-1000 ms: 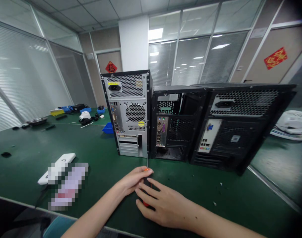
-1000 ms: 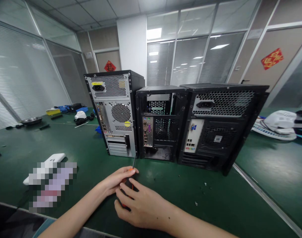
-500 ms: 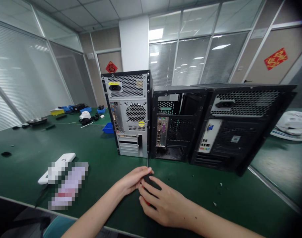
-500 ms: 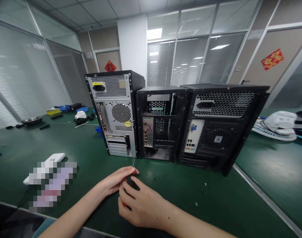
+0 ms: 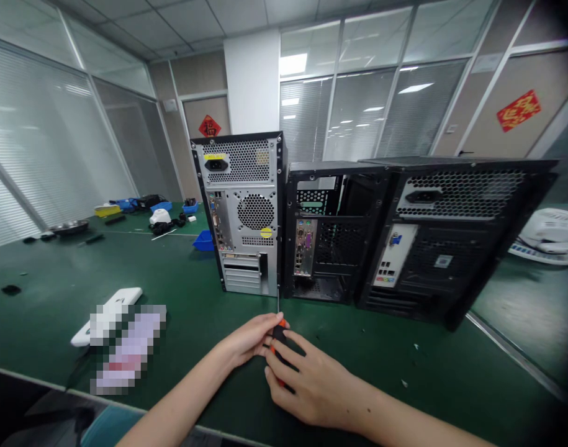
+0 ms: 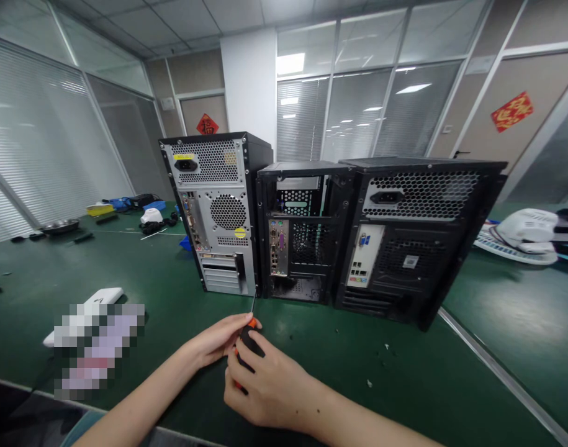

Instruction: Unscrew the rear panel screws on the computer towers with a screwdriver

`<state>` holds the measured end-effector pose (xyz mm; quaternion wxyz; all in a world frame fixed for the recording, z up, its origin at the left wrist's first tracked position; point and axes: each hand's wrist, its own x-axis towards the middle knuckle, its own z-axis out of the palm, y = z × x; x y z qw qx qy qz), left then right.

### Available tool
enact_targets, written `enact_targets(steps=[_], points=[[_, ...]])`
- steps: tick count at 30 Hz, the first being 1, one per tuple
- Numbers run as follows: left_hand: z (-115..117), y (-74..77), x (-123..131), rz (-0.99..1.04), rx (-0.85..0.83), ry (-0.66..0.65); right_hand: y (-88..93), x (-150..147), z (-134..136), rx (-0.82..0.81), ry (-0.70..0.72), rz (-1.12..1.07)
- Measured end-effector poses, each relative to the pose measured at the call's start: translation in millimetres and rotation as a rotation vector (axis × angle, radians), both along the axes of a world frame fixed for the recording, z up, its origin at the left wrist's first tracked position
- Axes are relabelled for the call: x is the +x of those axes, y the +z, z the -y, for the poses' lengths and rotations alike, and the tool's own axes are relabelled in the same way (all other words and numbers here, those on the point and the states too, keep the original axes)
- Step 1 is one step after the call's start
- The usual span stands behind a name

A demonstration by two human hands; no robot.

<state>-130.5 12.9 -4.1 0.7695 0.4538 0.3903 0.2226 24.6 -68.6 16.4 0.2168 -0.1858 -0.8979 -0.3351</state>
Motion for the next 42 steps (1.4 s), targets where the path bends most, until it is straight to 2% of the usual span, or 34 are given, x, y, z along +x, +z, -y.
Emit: enact_targets(steps=[12,18,35,42], points=[[0.3,0.4,0.6,0.009,-0.021,0.020,0.8,-1.1,0.7,-0.006,0.000,-0.021],[3.0,3.7,-0.6,0.035,0.001,-0.022,3.1,-1.5,1.6,0.006,-0.010,-0.030],[4.5,9.1,0.2,0.108,-0.053,-0.045,-7.9,-2.0,0.3,-0.018,-0.037,-0.029],[3.8,8.1,0.3,0.109,-0.053,-0.043,-5.7,-2.7,0.3,-0.025,-0.048,-0.057]])
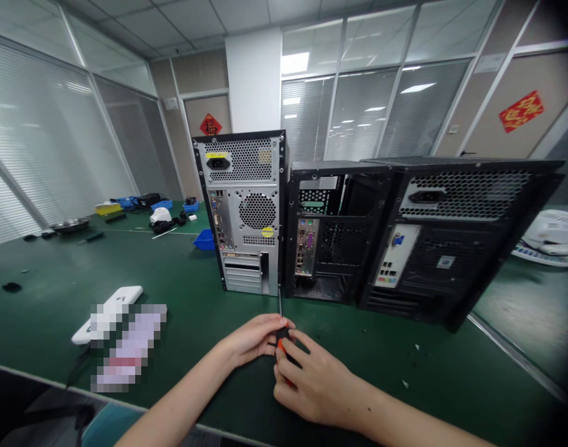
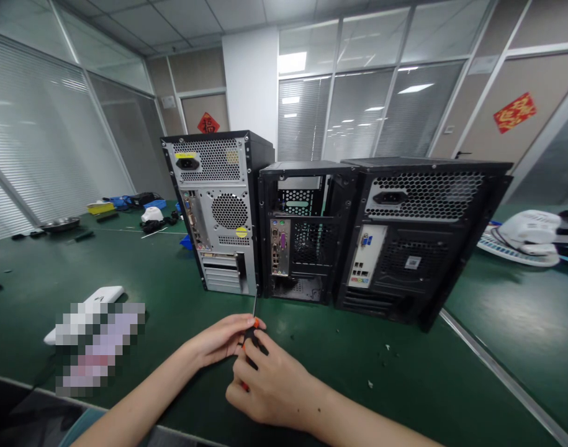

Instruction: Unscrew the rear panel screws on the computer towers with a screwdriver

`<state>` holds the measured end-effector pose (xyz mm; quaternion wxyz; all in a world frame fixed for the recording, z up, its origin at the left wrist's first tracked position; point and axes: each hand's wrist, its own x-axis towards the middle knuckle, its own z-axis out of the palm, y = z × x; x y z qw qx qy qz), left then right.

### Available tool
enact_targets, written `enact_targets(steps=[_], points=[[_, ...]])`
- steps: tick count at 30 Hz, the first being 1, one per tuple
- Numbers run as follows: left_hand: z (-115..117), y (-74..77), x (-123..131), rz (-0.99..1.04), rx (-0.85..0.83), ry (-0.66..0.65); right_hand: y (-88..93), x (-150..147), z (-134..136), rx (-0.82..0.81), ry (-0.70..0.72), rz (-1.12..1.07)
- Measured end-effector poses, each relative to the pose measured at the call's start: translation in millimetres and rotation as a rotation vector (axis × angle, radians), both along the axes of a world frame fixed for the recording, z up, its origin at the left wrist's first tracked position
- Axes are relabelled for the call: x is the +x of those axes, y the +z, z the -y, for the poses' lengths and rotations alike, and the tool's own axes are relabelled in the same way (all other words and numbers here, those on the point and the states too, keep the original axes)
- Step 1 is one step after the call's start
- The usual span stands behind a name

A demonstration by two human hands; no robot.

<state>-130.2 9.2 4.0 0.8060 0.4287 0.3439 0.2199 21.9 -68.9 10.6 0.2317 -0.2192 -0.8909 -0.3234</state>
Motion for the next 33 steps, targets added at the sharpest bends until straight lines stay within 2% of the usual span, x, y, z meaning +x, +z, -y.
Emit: enact_targets(steps=[17,33], points=[[-1.5,0.6,-3.6,0.081,-0.087,-0.025,-2.7,0.3,-1.0,0.007,-0.014,-0.019],[-0.7,1.1,-4.0,0.075,-0.070,-0.034,-7.5,0.3,-1.9,0.004,-0.009,-0.046]])
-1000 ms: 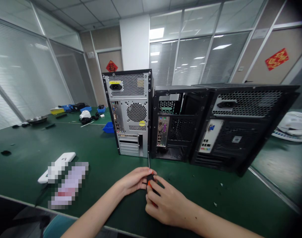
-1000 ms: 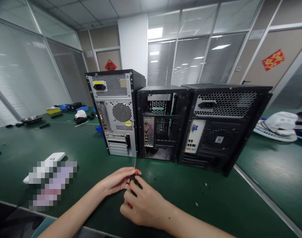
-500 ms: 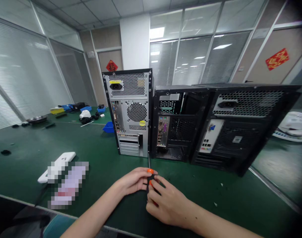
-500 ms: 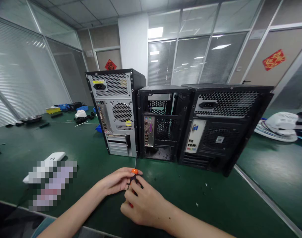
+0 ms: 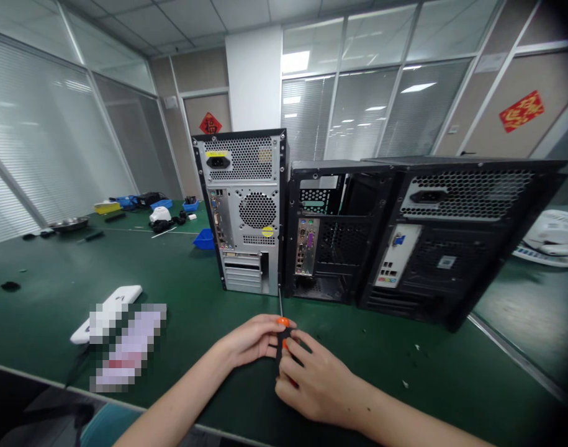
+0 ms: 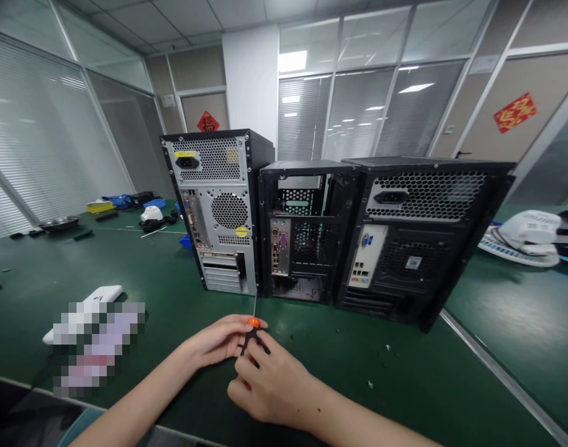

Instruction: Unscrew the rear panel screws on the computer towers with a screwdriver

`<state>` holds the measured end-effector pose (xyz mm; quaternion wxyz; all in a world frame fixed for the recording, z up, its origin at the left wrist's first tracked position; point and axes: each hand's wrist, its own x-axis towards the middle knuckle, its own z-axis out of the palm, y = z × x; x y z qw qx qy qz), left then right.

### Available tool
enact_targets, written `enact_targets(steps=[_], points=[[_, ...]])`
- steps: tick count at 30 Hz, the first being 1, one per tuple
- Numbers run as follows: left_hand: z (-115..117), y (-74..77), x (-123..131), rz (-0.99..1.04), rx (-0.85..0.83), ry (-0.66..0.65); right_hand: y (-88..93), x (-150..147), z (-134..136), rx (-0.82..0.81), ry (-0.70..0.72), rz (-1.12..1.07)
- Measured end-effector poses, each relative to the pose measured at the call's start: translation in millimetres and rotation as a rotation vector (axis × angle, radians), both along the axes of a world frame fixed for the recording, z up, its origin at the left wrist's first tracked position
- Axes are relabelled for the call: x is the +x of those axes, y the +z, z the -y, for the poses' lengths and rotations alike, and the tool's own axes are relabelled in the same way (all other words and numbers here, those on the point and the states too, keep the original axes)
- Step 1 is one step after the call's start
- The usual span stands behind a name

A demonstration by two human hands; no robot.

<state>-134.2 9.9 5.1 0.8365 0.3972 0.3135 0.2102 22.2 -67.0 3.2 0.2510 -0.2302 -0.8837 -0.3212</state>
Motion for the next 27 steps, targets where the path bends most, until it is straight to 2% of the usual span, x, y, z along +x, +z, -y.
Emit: enact_targets(steps=[27], points=[[-1.1,0.0,-0.2,0.009,0.003,-0.004,6.4,1.2,-2.0,0.023,0.010,-0.063]])
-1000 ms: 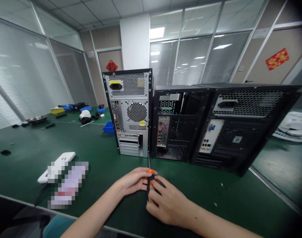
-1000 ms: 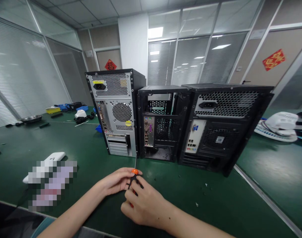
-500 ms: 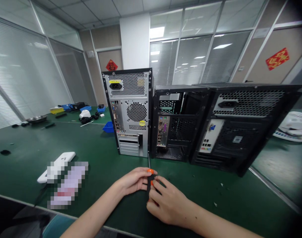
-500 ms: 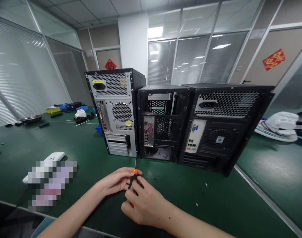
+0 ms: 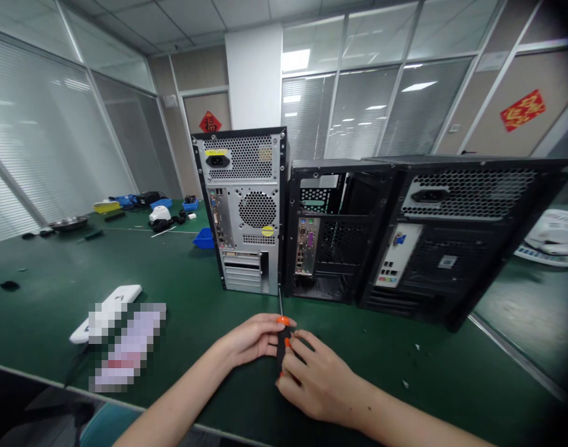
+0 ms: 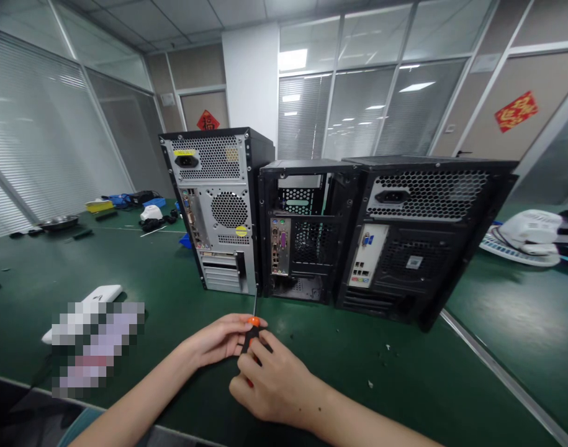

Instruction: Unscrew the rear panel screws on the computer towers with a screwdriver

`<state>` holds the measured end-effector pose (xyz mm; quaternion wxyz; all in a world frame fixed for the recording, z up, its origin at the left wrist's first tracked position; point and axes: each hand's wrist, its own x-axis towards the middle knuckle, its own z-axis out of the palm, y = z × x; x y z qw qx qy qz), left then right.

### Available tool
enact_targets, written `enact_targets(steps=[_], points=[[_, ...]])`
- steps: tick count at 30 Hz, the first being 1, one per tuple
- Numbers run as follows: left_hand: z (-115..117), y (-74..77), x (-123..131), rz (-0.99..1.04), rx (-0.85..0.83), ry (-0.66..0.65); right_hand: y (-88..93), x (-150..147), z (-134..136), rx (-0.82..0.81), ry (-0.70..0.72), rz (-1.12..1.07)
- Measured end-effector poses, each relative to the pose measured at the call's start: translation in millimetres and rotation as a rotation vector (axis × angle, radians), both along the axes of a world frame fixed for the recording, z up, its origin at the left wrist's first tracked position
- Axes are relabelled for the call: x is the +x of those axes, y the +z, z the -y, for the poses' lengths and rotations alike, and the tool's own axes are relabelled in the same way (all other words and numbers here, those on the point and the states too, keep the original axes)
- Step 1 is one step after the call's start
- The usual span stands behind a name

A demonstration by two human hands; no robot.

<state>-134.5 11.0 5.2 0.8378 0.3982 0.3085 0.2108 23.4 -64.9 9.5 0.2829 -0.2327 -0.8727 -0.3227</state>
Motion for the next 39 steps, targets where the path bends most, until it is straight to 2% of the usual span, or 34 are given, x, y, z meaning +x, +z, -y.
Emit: enact_targets(steps=[28,39], points=[[-1.1,-8.3,0.1,0.053,0.047,-0.016,-1.3,0.5,1.7,0.019,-0.010,-0.003],[-0.6,-4.7,-0.8,0.037,0.033,-0.007,-1.8,4.4,2.3,0.015,-0.040,0.035]])
